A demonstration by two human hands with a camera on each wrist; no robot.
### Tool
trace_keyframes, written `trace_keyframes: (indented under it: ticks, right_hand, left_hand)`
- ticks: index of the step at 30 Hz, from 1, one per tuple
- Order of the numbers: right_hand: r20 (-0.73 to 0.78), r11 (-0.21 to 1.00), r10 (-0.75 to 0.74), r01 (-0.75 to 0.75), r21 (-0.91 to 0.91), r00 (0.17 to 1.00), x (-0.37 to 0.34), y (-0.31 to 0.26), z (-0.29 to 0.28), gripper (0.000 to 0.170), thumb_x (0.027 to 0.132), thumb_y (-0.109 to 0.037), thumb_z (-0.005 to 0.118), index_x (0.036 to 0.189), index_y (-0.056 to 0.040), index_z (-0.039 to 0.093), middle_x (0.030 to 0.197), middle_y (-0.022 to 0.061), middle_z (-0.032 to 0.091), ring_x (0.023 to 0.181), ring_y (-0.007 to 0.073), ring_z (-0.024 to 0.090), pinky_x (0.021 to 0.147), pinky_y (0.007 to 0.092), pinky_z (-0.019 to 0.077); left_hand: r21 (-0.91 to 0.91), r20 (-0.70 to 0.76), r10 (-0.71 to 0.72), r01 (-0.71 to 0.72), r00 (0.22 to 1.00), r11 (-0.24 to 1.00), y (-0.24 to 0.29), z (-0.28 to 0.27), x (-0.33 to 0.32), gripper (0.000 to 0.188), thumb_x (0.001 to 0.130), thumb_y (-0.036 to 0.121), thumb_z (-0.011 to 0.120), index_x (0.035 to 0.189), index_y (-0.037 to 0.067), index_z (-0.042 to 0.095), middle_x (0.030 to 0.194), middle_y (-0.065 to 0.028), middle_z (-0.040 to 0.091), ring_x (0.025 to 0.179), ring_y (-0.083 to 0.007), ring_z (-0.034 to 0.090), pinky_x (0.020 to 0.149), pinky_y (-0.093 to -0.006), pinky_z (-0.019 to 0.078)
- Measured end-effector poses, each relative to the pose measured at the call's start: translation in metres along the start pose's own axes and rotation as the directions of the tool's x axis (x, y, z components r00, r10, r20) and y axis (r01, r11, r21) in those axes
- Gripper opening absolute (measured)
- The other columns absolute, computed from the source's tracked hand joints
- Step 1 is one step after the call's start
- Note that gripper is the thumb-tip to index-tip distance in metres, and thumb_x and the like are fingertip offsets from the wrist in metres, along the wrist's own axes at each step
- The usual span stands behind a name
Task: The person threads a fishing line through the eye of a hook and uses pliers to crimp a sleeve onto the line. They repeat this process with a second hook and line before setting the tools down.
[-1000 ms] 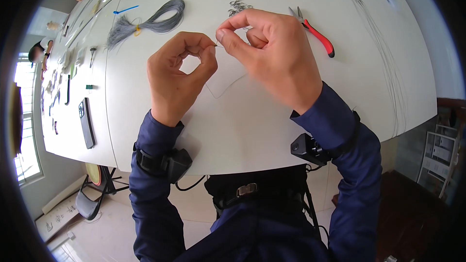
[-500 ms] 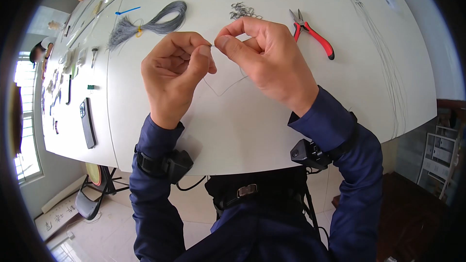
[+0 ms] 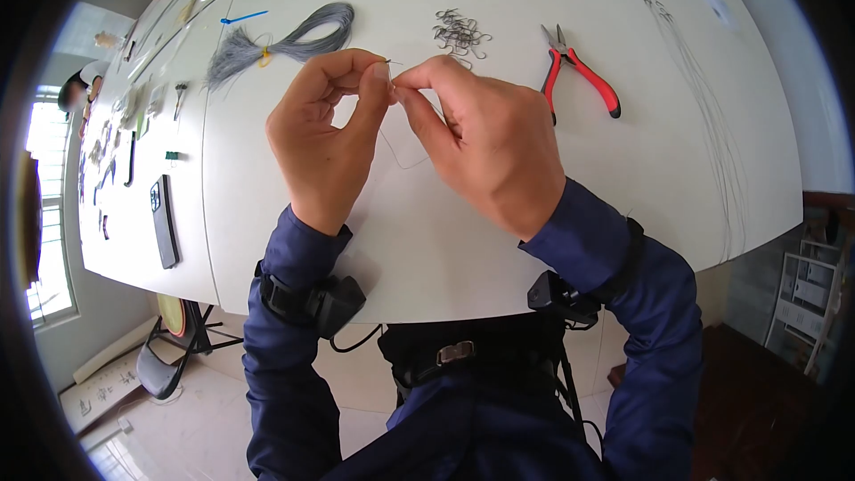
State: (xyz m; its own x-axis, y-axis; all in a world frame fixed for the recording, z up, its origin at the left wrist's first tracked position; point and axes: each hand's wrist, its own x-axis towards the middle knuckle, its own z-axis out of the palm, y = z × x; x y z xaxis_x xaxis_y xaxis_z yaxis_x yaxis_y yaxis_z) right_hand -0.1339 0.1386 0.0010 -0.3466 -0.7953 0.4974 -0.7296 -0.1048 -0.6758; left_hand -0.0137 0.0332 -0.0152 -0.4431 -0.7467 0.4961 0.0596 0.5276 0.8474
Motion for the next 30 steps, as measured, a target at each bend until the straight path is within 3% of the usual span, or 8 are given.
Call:
trace_keyframes:
  ticks: [4, 7, 9, 12, 17, 24, 28, 30]
  right_hand:
    - [-0.013, 0.969, -0.222, 0.219, -0.110, 0.975, 0.007, 0.011, -0.001, 0.007, 0.091, -0.006, 0.071, 0.096, -0.0046, 0.067, 0.058, 0.0083, 0.058, 0.048, 0.0166, 0.056, 0.049, 0.0290, 0.0430]
    - [0.035, 0.993, -0.101, 0.103, -0.050, 0.994, 0.014, 0.009, -0.013, 0.007, 0.091, -0.007, 0.072, 0.096, -0.0049, 0.068, 0.054, 0.0054, 0.050, 0.046, 0.0131, 0.047, 0.049, 0.0291, 0.0381]
    - [0.115, 0.997, 0.068, -0.072, 0.027, 0.991, 0.017, 0.011, -0.020, 0.007, 0.091, -0.009, 0.072, 0.096, -0.0049, 0.069, 0.052, 0.0032, 0.043, 0.046, 0.0107, 0.039, 0.049, 0.0289, 0.0342]
    - [0.226, 0.964, 0.201, -0.233, 0.127, 0.953, 0.021, 0.022, -0.023, 0.012, 0.096, -0.012, 0.070, 0.102, -0.0019, 0.071, 0.061, -0.0055, 0.047, 0.056, 0.0031, 0.040, 0.056, 0.0228, 0.0380]
    - [0.189, 0.907, 0.199, -0.253, 0.335, 0.962, 0.022, 0.046, -0.014, 0.021, 0.093, -0.022, 0.073, 0.095, -0.0021, 0.074, 0.055, -0.0069, 0.035, 0.052, 0.0028, 0.031, 0.049, 0.0247, 0.0279]
    - [0.295, 0.876, 0.297, -0.382, 0.293, 0.908, 0.017, 0.029, -0.011, 0.016, 0.091, -0.020, 0.074, 0.092, -0.0035, 0.073, 0.054, -0.0054, 0.037, 0.050, 0.0039, 0.033, 0.048, 0.0247, 0.0291]
    - [0.150, 0.989, 0.105, -0.119, 0.086, 0.983, 0.010, 0.006, -0.013, 0.010, 0.090, -0.014, 0.073, 0.091, -0.0041, 0.069, 0.053, -0.0001, 0.037, 0.048, 0.0076, 0.033, 0.047, 0.0269, 0.0286]
    - [0.028, 0.997, -0.066, 0.065, 0.032, 0.997, 0.010, 0.007, -0.010, 0.009, 0.090, -0.011, 0.073, 0.091, -0.0042, 0.068, 0.054, 0.0021, 0.038, 0.048, 0.0091, 0.032, 0.047, 0.0279, 0.0279]
  left_hand:
    - [0.140, 0.078, 0.132, -0.142, 0.988, 0.980, -0.010, -0.001, 0.004, 0.008, 0.086, -0.001, 0.072, 0.093, 0.001, 0.068, 0.080, -0.0080, 0.071, 0.071, -0.0168, 0.068, 0.062, -0.0266, 0.0533]
    - [0.196, 0.207, -0.006, -0.036, 0.978, 0.980, 0.000, -0.004, 0.001, 0.006, 0.091, -0.002, 0.069, 0.095, -0.005, 0.068, 0.084, -0.0071, 0.072, 0.076, -0.0123, 0.068, 0.076, -0.0260, 0.0551]
    - [0.180, 0.245, 0.017, -0.063, 0.969, 0.982, -0.002, -0.001, -0.001, 0.006, 0.091, -0.002, 0.069, 0.096, -0.005, 0.068, 0.084, -0.0073, 0.072, 0.075, -0.0124, 0.068, 0.075, -0.0257, 0.0549]
    - [0.140, 0.288, 0.018, -0.061, 0.958, 0.988, -0.001, 0.001, -0.003, 0.006, 0.091, -0.002, 0.068, 0.096, -0.005, 0.068, 0.084, -0.0074, 0.072, 0.075, -0.0124, 0.068, 0.073, -0.0253, 0.0546]
    - [0.032, 0.307, -0.048, 0.040, 0.951, 0.999, 0.008, -0.001, -0.005, 0.007, 0.093, -0.001, 0.069, 0.097, -0.006, 0.066, 0.085, -0.0076, 0.071, 0.077, -0.0132, 0.068, 0.075, -0.0252, 0.0539]
    - [-0.095, 0.148, -0.088, 0.103, 0.985, 0.990, 0.007, -0.003, -0.001, 0.005, 0.091, 0.000, 0.070, 0.094, -0.003, 0.067, 0.082, -0.0072, 0.071, 0.075, -0.0123, 0.068, 0.072, -0.0253, 0.0538]
    - [-0.001, 0.078, -0.036, 0.036, 0.996, 0.999, -0.002, -0.002, 0.000, 0.003, 0.090, 0.000, 0.070, 0.091, -0.001, 0.068, 0.079, -0.0074, 0.072, 0.072, -0.0125, 0.069, 0.067, -0.0252, 0.0540]
    - [0.046, 0.159, -0.065, 0.058, 0.985, 0.997, 0.001, -0.004, -0.001, 0.005, 0.092, 0.000, 0.070, 0.095, -0.004, 0.067, 0.084, -0.0077, 0.072, 0.076, -0.0124, 0.068, 0.073, -0.0249, 0.0538]
